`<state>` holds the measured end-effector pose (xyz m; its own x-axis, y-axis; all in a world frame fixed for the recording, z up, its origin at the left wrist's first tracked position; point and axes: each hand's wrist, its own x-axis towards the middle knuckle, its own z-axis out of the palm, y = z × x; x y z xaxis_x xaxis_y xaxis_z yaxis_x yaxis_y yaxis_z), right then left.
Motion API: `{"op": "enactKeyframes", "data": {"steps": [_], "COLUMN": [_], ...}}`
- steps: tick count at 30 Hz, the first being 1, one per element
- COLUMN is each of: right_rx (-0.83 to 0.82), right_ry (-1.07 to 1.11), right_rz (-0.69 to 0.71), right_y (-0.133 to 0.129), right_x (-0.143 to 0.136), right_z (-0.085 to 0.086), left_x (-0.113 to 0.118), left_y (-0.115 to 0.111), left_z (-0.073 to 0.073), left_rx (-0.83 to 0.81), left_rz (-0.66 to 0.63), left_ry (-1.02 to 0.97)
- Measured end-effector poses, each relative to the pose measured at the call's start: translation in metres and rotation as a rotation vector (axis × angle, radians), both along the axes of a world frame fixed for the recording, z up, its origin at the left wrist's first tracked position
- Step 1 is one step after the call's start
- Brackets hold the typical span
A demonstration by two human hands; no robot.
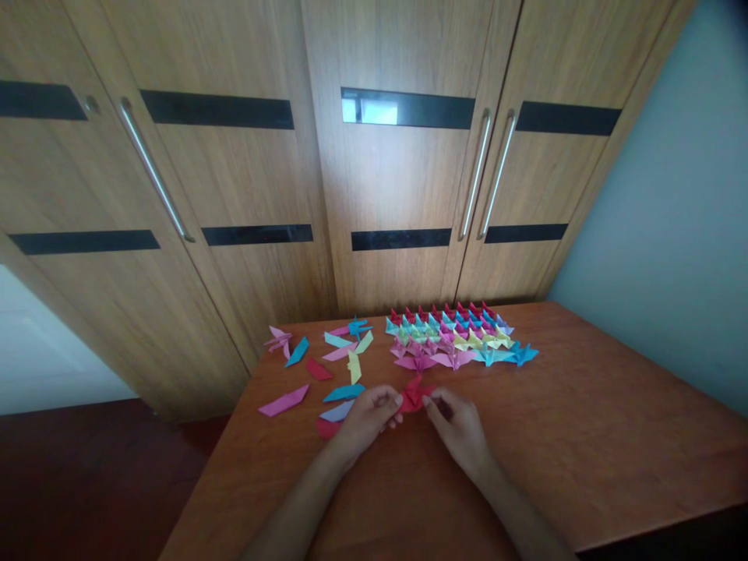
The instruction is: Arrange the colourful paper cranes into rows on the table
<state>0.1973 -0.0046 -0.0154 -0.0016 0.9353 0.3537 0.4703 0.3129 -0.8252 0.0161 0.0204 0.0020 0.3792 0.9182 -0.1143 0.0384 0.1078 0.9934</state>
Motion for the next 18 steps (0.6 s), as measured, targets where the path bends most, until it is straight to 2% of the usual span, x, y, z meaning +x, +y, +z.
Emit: {"op": "enactKeyframes", "data": {"steps": [6,11,14,18], "right_rx": [0.062,0.000,-0.056,-0.079], "right_ry": [-0.246,-0.570,-0.710,-0.784], "right_rz": [-0.179,-0.371,-0.411,-0.409], "right_y": [0.009,0.023,0.029,0.034], "right_x": [0.016,0.034,0.036,0.035], "right_z": [-0.003,0.000,0.001,0.001], "left_x": [0.000,-0.001,0.000,0.000], "left_y": [0.001,0.002,0.002,0.002], "left_z": [0.001,0.002,0.002,0.003], "left_rx": [0.060,0.076,0.072,0.077], "left_rz": [0.024,0.038,0.037,0.036], "left_ry": [0.029,0.035,0.040,0.029]}}
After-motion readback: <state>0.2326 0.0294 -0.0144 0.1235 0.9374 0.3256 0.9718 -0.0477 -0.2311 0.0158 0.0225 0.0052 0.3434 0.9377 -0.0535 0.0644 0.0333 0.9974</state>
